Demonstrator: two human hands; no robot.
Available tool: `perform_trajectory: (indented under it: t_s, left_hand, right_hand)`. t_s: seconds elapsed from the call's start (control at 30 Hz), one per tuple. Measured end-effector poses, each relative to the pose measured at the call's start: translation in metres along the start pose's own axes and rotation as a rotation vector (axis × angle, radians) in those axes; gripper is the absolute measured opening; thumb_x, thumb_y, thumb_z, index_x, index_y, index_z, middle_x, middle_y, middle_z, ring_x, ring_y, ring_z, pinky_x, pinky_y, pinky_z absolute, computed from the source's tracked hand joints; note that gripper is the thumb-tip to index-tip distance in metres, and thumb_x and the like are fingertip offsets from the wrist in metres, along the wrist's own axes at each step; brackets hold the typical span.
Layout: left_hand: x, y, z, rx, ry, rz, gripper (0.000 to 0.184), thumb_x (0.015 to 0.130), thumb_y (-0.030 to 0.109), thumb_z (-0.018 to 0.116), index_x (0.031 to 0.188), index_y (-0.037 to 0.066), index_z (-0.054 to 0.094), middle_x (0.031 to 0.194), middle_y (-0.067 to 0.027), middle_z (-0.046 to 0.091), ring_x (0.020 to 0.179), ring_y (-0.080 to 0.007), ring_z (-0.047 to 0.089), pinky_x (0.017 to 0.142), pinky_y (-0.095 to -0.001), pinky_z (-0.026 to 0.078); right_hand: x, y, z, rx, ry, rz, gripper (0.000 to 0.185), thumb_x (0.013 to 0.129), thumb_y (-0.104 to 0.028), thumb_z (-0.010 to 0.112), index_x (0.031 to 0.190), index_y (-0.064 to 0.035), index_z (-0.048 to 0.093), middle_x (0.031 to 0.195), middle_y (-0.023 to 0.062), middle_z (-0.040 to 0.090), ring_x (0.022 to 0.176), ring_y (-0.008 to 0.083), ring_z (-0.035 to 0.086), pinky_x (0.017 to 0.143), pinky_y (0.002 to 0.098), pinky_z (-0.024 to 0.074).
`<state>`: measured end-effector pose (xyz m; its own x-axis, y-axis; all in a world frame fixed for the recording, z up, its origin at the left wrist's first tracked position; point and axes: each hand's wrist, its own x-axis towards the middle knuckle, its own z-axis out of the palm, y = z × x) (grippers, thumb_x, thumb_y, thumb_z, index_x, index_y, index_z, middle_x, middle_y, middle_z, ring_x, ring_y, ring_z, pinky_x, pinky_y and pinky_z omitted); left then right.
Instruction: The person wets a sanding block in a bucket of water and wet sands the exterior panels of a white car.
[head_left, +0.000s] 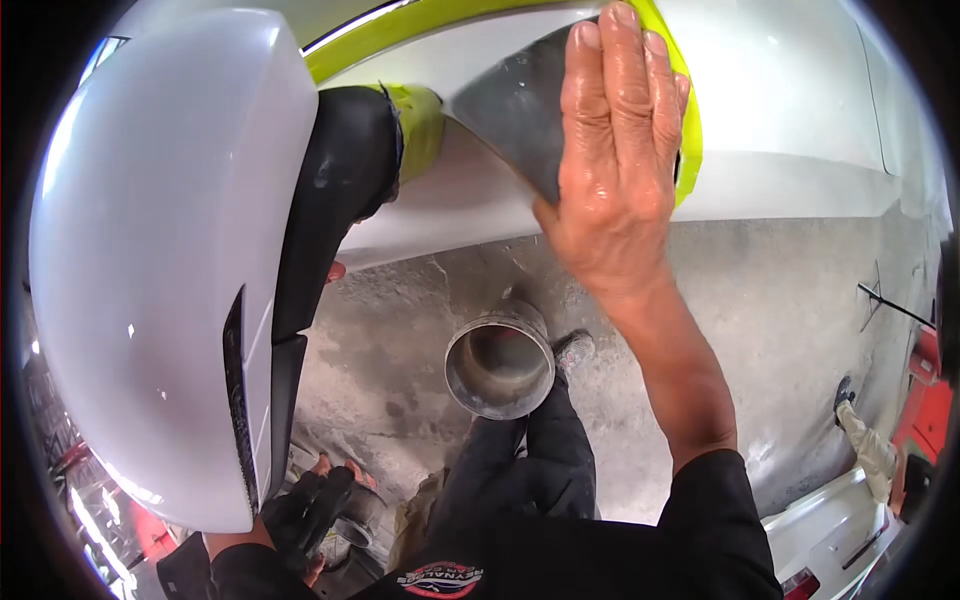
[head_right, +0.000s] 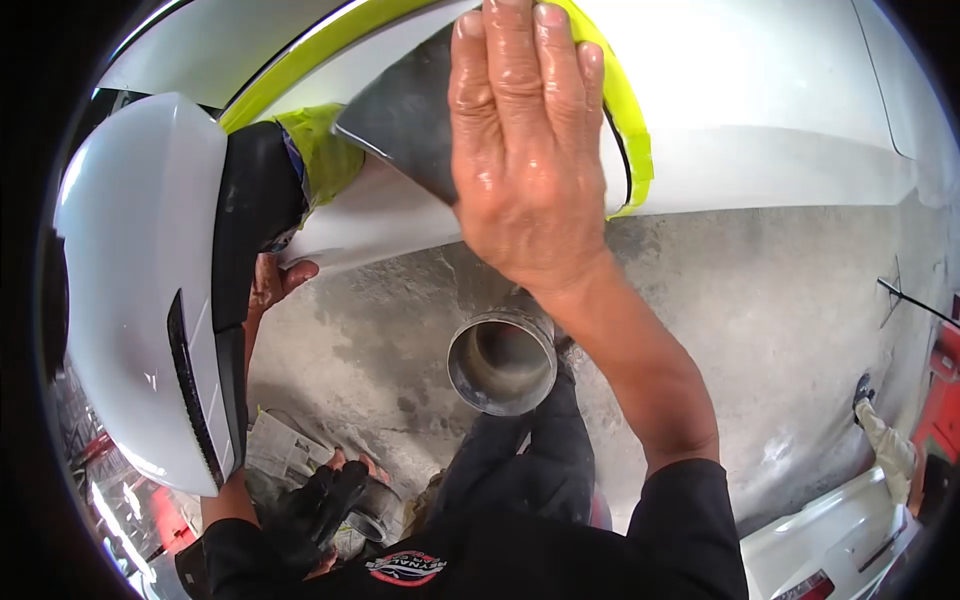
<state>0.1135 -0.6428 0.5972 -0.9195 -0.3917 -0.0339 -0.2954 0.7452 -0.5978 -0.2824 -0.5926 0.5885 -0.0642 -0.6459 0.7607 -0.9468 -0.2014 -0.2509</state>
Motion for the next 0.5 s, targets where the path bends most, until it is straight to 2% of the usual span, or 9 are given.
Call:
perform_trajectory:
  t_s: [0.03, 0.07, 0.17, 0.23, 0.3, 0.4, 0.5]
  left_hand:
    - [0.0, -0.001, 0.002, 0.003, 0.003, 0.003, 0.072, 0.091, 0.055, 0.061, 0.133, -0.004, 0.055, 0.124, -0.0229, 0.063, 0.113, -0.0411, 0.062, 0.098, -0.0454, 0.051]
    - [-0.002, -0.001, 0.003, 0.008, 0.007, 0.003, 0.073, 0.091, 0.056, 0.061, 0.133, -0.004, 0.055, 0.124, -0.0231, 0.063, 0.113, -0.0413, 0.062, 0.098, -0.0454, 0.051]
    - [-0.007, -0.004, 0.006, 0.018, 0.022, -0.001, 0.075, 0.092, 0.058, 0.061, 0.133, -0.004, 0.055, 0.124, -0.0237, 0.063, 0.113, -0.042, 0.062, 0.097, -0.0455, 0.051]
    - [-0.007, -0.006, 0.008, 0.021, 0.027, -0.002, 0.076, 0.092, 0.059, 0.06, 0.133, -0.004, 0.055, 0.124, -0.0241, 0.063, 0.113, -0.0424, 0.062, 0.097, -0.0456, 0.052]
    - [-0.008, -0.006, 0.01, 0.03, 0.033, -0.004, 0.078, 0.092, 0.061, 0.06, 0.133, -0.005, 0.055, 0.124, -0.0245, 0.063, 0.113, -0.0428, 0.062, 0.097, -0.0457, 0.052]
    - [-0.007, -0.008, 0.01, 0.035, 0.048, -0.013, 0.08, 0.092, 0.063, 0.059, 0.133, -0.005, 0.055, 0.124, -0.0251, 0.063, 0.113, -0.0435, 0.062, 0.096, -0.0459, 0.052]
    - [-0.013, -0.01, 0.011, 0.045, 0.048, -0.018, 0.08, 0.092, 0.063, 0.059, 0.134, -0.004, 0.054, 0.126, -0.0244, 0.061, 0.114, -0.0429, 0.061, 0.097, -0.0456, 0.051]
  right_hand:
    - [-0.007, 0.006, -0.004, -0.004, -0.044, -0.031, 0.057, 0.09, -0.018, 0.06, 0.14, 0.0079, 0.051, 0.147, 0.0252, 0.048, 0.139, 0.0428, 0.042, 0.116, 0.0528, 0.0311]
    - [-0.021, 0.015, -0.013, -0.052, -0.139, -0.071, 0.079, 0.084, -0.03, 0.072, 0.145, 0.0118, 0.042, 0.151, 0.0303, 0.041, 0.142, 0.045, 0.038, 0.117, 0.0568, 0.027]
    - [-0.084, 0.021, -0.001, -0.01, -0.051, 0.067, 0.078, 0.082, -0.022, 0.07, 0.146, 0.0112, 0.041, 0.153, 0.0316, 0.038, 0.144, 0.0464, 0.035, 0.118, 0.0581, 0.0227]
    - [-0.065, 0.007, -0.001, -0.009, -0.019, 0.121, 0.054, 0.089, -0.01, 0.054, 0.14, 0.008, 0.051, 0.147, 0.0293, 0.047, 0.141, 0.0425, 0.041, 0.117, 0.0541, 0.0275]
    - [-0.038, -0.003, 0.008, -0.029, 0.054, 0.107, 0.047, 0.091, -0.003, 0.046, 0.137, 0.0068, 0.057, 0.144, 0.0281, 0.053, 0.14, 0.0401, 0.044, 0.119, 0.0519, 0.0265]
    - [-0.048, 0.009, -0.001, -0.005, -0.097, 0.033, 0.073, 0.081, -0.015, 0.058, 0.147, 0.0104, 0.041, 0.153, 0.0344, 0.036, 0.146, 0.0487, 0.031, 0.121, 0.0579, 0.0159]
    - [-0.072, 0.017, 0.011, -0.007, 0.024, 0.043, 0.071, 0.083, -0.018, 0.06, 0.147, 0.0085, 0.043, 0.153, 0.0305, 0.039, 0.145, 0.0467, 0.033, 0.121, 0.0553, 0.019]
